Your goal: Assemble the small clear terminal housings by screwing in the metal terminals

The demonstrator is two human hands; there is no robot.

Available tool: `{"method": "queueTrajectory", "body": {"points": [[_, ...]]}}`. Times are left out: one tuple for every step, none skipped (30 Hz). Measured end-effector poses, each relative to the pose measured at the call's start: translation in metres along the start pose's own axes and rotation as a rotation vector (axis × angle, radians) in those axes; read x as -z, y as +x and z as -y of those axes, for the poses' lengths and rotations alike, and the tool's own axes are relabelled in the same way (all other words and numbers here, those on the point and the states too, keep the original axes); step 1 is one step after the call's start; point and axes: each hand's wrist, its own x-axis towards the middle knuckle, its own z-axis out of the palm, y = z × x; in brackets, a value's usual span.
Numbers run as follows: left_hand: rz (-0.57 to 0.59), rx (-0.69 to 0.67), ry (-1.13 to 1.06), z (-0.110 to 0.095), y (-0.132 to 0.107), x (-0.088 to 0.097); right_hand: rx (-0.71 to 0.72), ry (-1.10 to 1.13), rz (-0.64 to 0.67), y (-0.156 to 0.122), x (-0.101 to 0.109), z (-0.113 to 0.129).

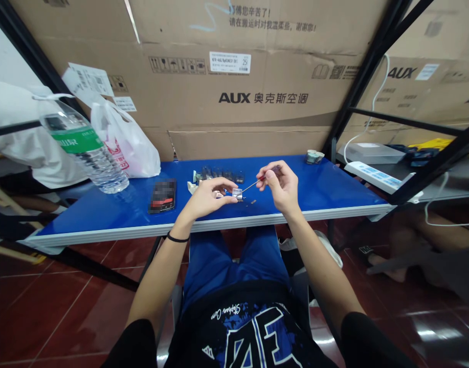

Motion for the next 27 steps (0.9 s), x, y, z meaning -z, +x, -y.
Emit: {"method": "queueTrajectory", "body": {"points": [[-0.002,0.000,0.000,0.0002,0.0000,0.0001,-0.003,-0.004,-0.003,0.0000,0.0001,-0.0001],[-0.004,0.000,-0.001,0.0005,-0.0001,0.0001,-0.003,-0.004,-0.004,0.0001,0.0003,-0.0003],[-0.007,0.002,-0.003,0.0007,-0.0002,0.0000,0.001,0.001,-0.002,0.0001,0.0005,-0.0005],[-0.010,0.005,-0.005,0.0010,-0.0003,0.0000,0.008,0.009,0.000,0.0002,0.0006,-0.0006],[-0.013,0.008,-0.007,0.0011,-0.0003,-0.0002,0.015,0.017,0.001,0.0002,0.0006,-0.0007],[-0.016,0.010,-0.009,0.0012,-0.0002,-0.0004,0.021,0.021,0.001,0.0003,0.0006,-0.0008],[-0.018,0.013,-0.010,0.0013,-0.0001,-0.0007,0.024,0.021,0.000,0.0003,0.0005,-0.0010],[-0.019,0.015,-0.012,0.0013,0.0001,-0.0010,0.024,0.018,-0.002,0.0003,0.0004,-0.0011],[-0.019,0.017,-0.012,0.0012,0.0005,-0.0012,0.024,0.015,-0.006,0.0003,0.0002,-0.0014],[-0.019,0.020,-0.012,0.0011,0.0008,-0.0015,0.025,0.014,-0.010,0.0002,-0.0001,-0.0016],[-0.018,0.023,-0.013,0.0011,0.0011,-0.0018,0.027,0.020,-0.013,0.0002,-0.0004,-0.0019],[-0.017,0.026,-0.012,0.0010,0.0013,-0.0020,0.032,0.030,-0.015,0.0002,-0.0007,-0.0023],[-0.017,0.026,-0.010,0.0010,0.0015,-0.0022,0.035,0.041,-0.018,0.0001,-0.0010,-0.0025],[-0.017,0.025,-0.006,0.0011,0.0015,-0.0023,0.035,0.048,-0.020,0.0001,-0.0012,-0.0027],[-0.018,0.022,0.000,0.0013,0.0014,-0.0023,0.030,0.052,-0.020,0.0000,-0.0014,-0.0028],[-0.018,0.018,0.006,0.0016,0.0013,-0.0024,0.022,0.051,-0.020,0.0000,-0.0016,-0.0028],[-0.019,0.015,0.011,0.0021,0.0012,-0.0024,0.014,0.047,-0.019,-0.0001,-0.0017,-0.0028],[-0.019,0.013,0.015,0.0025,0.0011,-0.0024,0.007,0.044,-0.017,-0.0002,-0.0018,-0.0028],[-0.019,0.012,0.016,0.0030,0.0011,-0.0025,0.006,0.043,-0.015,-0.0003,-0.0019,-0.0029],[-0.019,0.012,0.014,0.0035,0.0011,-0.0026,0.009,0.045,-0.013,-0.0004,-0.0020,-0.0030],[-0.019,0.013,0.012,0.0040,0.0012,-0.0027,0.016,0.048,-0.011,-0.0005,-0.0021,-0.0033],[-0.019,0.013,0.011,0.0045,0.0013,-0.0029,0.021,0.049,-0.009,-0.0007,-0.0021,-0.0037],[-0.019,0.013,0.011,0.0049,0.0015,-0.0032,0.025,0.046,-0.007,-0.0009,-0.0021,-0.0041],[-0.018,0.012,0.012,0.0054,0.0017,-0.0034,0.028,0.039,-0.005,-0.0011,-0.0020,-0.0045],[-0.018,0.012,0.014,0.0058,0.0019,-0.0036,0.029,0.030,-0.001,-0.0013,-0.0019,-0.0049],[-0.018,0.012,0.017,0.0063,0.0020,-0.0037,0.032,0.023,0.003,-0.0014,-0.0018,-0.0051],[-0.017,0.013,0.020,0.0067,0.0021,-0.0037,0.038,0.018,0.006,-0.0015,-0.0018,-0.0052]]}}
